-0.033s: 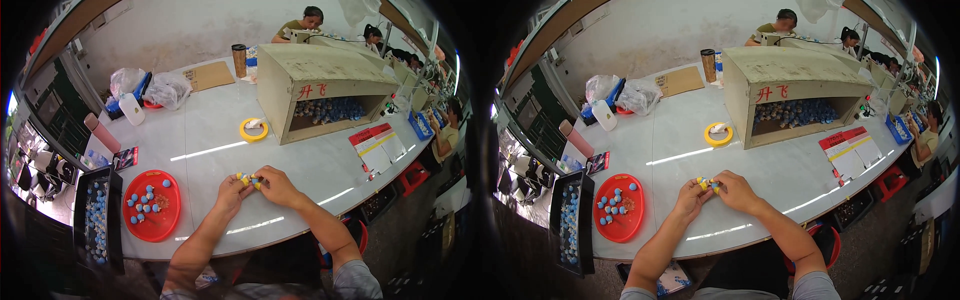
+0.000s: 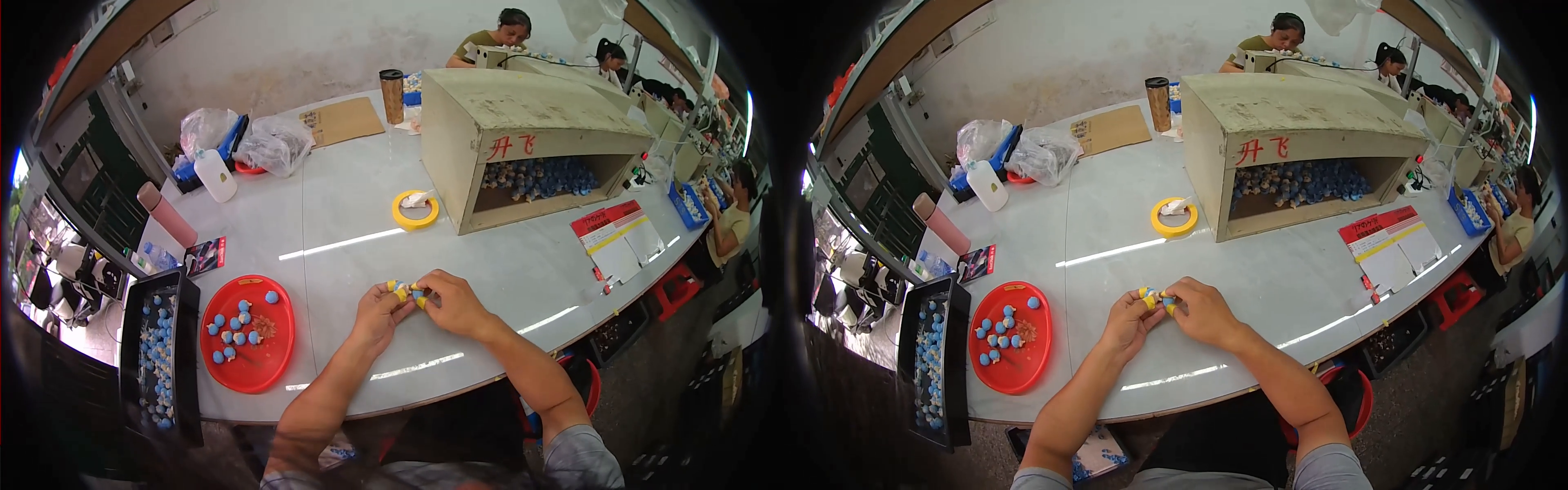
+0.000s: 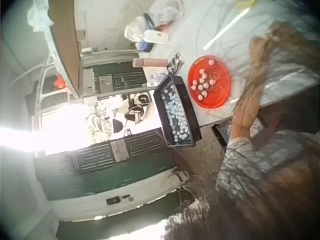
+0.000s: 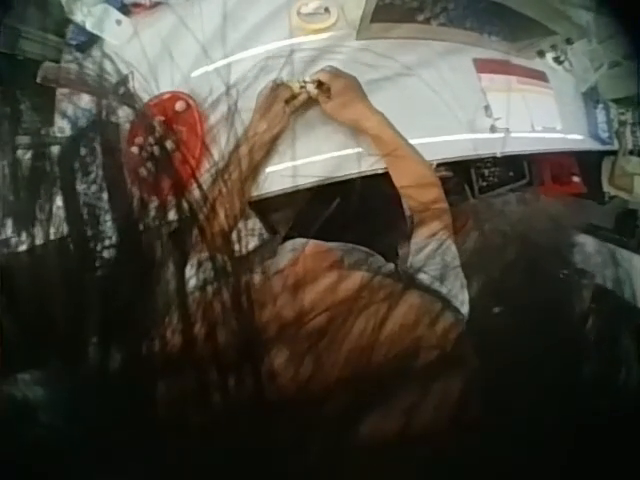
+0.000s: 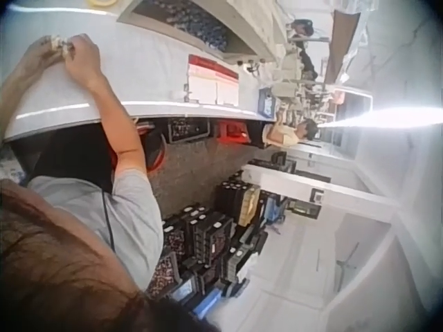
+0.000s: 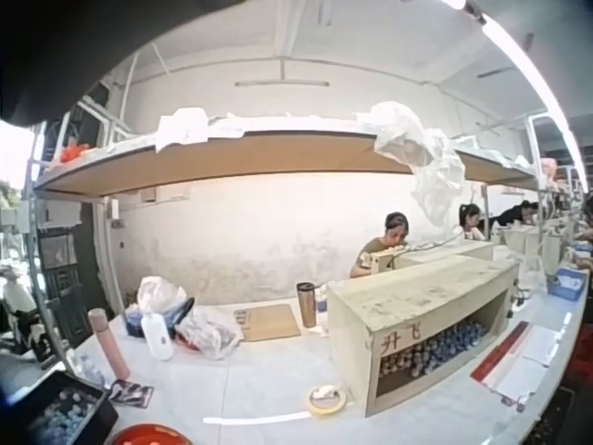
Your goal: The person assembles small yellow and blue plastic components into a sphere-like toy by hand.
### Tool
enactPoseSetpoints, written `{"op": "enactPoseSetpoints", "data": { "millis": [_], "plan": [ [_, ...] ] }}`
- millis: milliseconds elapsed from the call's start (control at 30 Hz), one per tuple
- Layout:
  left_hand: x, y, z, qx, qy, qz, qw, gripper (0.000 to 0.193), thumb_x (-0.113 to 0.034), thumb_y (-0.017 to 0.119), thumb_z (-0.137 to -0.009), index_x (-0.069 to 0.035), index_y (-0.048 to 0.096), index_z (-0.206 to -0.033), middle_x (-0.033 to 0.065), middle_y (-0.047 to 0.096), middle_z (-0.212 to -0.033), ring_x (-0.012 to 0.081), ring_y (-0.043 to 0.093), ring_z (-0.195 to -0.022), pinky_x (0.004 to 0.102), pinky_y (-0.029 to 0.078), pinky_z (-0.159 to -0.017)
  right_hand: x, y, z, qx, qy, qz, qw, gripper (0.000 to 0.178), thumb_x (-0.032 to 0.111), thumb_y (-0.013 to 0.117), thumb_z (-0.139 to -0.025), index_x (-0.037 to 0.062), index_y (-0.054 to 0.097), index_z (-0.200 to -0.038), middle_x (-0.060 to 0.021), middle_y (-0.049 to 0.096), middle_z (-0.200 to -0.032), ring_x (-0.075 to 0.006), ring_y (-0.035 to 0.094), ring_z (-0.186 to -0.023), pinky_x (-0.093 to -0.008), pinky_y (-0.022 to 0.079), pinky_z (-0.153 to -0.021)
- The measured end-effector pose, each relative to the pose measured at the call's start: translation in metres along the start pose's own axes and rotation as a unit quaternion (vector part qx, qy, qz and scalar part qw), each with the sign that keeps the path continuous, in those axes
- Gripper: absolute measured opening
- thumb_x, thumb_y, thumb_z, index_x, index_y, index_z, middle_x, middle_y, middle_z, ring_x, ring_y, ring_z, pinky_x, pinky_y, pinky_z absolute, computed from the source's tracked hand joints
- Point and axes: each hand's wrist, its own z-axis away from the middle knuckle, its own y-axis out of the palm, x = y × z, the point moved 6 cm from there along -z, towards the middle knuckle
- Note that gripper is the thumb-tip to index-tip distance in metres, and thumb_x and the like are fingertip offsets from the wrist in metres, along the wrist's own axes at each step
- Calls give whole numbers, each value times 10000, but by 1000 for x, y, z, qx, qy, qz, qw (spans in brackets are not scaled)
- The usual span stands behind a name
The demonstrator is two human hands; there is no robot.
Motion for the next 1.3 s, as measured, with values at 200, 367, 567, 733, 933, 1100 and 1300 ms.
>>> {"op": "enactPoseSetpoints", "data": {
  "millis": [200, 367, 567, 733, 933, 1100, 1300],
  "plan": [
    [-1, 7, 5, -12, 10, -40, 999, 312, -11, 563, -893, 33, 436, -1175, 120, 594, -1089, 195, 632, -971, 311, 541, -881, 4, -1, -1, -78, 0, -47, 996, 261, -39, 671, -746, 1, 591, -990, -96, 637, -921, -186, 635, -788, -285, 517, -682],
    [-3, 12, 8, 59, -30, -58, 996, 266, -59, 480, -952, 13, 448, -1206, 146, 578, -1158, 220, 625, -1039, 338, 529, -910, -8, 4, -3, -74, 38, -81, 993, 232, -17, 684, -779, -3, 593, -992, -80, 652, -943, -147, 624, -803, -268, 507, -687],
    [-4, 12, 10, 83, -60, -33, 994, 247, -88, 494, -954, 12, 484, -1180, 130, 577, -1176, 231, 627, -1068, 332, 527, -908, -24, 1, -3, -38, 86, -214, 972, 199, 16, 680, -831, -14, 601, -1011, -69, 664, -932, -118, 608, -802, -250, 489, -703],
    [-2, 8, 6, 94, -49, -54, 993, 243, -73, 512, -947, 11, 496, -1174, 127, 592, -1160, 218, 632, -1056, 304, 534, -896, -28, -3, -1, -23, 73, -206, 976, 207, 17, 692, -826, -10, 607, -1013, -68, 662, -942, -114, 606, -808, -246, 486, -705],
    [-6, 10, 9, 100, -54, -45, 992, 252, -70, 526, -941, 22, 500, -1174, 128, 605, -1122, 216, 636, -1041, 295, 535, -898, -15, -8, -1, -26, 26, -139, 990, 234, -11, 703, -791, 1, 606, -1003, -75, 654, -944, -132, 608, -793, -255, 495, -686],
    [-4, 10, 7, 101, -50, -39, 993, 278, -67, 550, -933, 24, 501, -1191, 125, 602, -1125, 209, 637, -1020, 291, 538, -896, -3, -11, -2, -26, 4, -116, 993, 251, -27, 705, -768, 2, 601, -995, -82, 643, -939, -145, 609, -785, -258, 498, -677],
    [-1, 9, 5, 96, -33, -53, 993, 273, -48, 546, -943, 26, 514, -1204, 107, 591, -1142, 195, 634, -1010, 288, 545, -898, 4, -9, -1, -27, -10, -67, 997, 253, -32, 703, -758, 9, 598, -984, -84, 632, -942, -164, 615, -785, -265, 500, -659]
  ]
}}
